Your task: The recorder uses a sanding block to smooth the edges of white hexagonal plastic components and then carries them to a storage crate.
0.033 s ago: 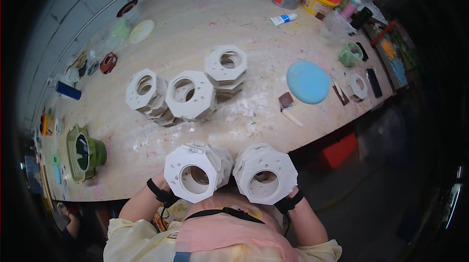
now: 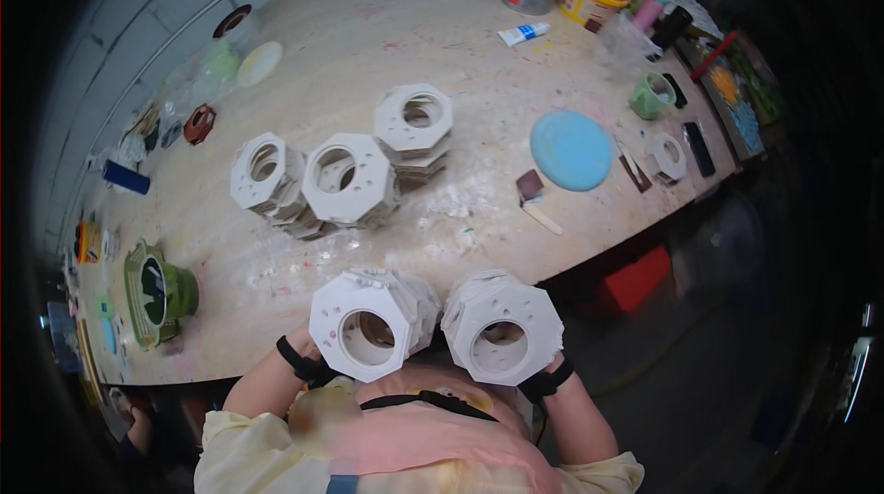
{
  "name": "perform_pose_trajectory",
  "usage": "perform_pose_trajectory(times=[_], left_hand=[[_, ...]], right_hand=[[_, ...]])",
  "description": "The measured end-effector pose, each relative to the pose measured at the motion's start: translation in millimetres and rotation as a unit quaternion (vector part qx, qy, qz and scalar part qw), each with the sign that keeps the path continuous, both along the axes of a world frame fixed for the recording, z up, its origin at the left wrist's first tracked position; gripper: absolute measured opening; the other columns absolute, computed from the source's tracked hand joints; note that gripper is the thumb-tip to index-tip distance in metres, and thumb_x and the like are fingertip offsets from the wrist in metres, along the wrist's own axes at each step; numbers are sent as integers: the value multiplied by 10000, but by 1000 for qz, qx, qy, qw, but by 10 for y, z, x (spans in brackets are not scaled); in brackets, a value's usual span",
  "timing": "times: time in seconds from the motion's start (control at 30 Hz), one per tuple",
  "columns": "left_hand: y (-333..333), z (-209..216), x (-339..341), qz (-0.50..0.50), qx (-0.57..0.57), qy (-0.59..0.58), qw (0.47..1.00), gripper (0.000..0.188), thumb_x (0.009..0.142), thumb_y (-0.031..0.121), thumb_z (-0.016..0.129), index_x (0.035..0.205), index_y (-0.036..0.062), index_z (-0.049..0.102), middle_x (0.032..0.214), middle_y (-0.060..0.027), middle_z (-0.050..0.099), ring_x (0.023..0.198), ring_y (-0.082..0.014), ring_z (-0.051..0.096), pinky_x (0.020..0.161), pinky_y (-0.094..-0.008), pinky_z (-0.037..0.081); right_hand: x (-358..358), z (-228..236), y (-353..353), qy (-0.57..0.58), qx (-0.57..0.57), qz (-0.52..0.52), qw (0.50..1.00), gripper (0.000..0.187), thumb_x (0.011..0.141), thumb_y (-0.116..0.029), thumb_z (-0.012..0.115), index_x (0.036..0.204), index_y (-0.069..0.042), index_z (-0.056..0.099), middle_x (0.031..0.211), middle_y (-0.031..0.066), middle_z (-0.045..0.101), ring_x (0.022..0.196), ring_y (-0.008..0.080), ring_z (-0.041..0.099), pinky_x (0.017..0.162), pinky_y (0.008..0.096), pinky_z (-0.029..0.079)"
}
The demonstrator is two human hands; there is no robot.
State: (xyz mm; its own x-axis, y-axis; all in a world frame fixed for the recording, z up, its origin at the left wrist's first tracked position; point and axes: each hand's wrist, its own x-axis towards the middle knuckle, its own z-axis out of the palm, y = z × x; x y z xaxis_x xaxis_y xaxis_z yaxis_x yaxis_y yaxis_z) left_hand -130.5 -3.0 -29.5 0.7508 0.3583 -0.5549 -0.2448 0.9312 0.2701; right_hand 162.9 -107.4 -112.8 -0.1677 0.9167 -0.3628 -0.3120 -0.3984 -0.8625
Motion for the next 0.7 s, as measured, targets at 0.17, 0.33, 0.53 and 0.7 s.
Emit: perform_pose_trajectory(times=[0.17,0.33,0.53,0.7], left_hand=[[-190,20,766,-15,72,79,994,317,903,242,488,1135,38,558,1075,-94,619,926,-186,614,827,-322,506],[-671,115,1834,-70,53,8,996,333,920,247,470,1175,41,530,1104,-105,605,962,-198,611,853,-331,502],[-1453,149,3544,-71,67,90,991,387,895,374,484,1158,101,561,1115,-72,601,998,-230,584,865,-389,486],[-2045,110,4964,-178,-23,33,983,414,894,404,464,1150,92,560,1130,-84,594,1004,-251,580,878,-421,474]], right_hand=[[649,148,-568,4,15,-52,999,638,770,-156,684,1323,-90,372,1281,74,462,1181,191,438,970,327,387],[1501,172,-1497,-10,18,-140,990,640,767,-155,687,1322,-91,374,1280,73,463,1180,191,439,968,327,389],[2736,330,-2932,-23,-9,-304,952,643,763,-153,690,1320,-92,376,1278,72,464,1179,191,440,966,328,392],[3729,368,-3975,-17,-31,-423,906,645,759,-152,693,1319,-92,378,1277,71,465,1178,192,442,964,329,394]])
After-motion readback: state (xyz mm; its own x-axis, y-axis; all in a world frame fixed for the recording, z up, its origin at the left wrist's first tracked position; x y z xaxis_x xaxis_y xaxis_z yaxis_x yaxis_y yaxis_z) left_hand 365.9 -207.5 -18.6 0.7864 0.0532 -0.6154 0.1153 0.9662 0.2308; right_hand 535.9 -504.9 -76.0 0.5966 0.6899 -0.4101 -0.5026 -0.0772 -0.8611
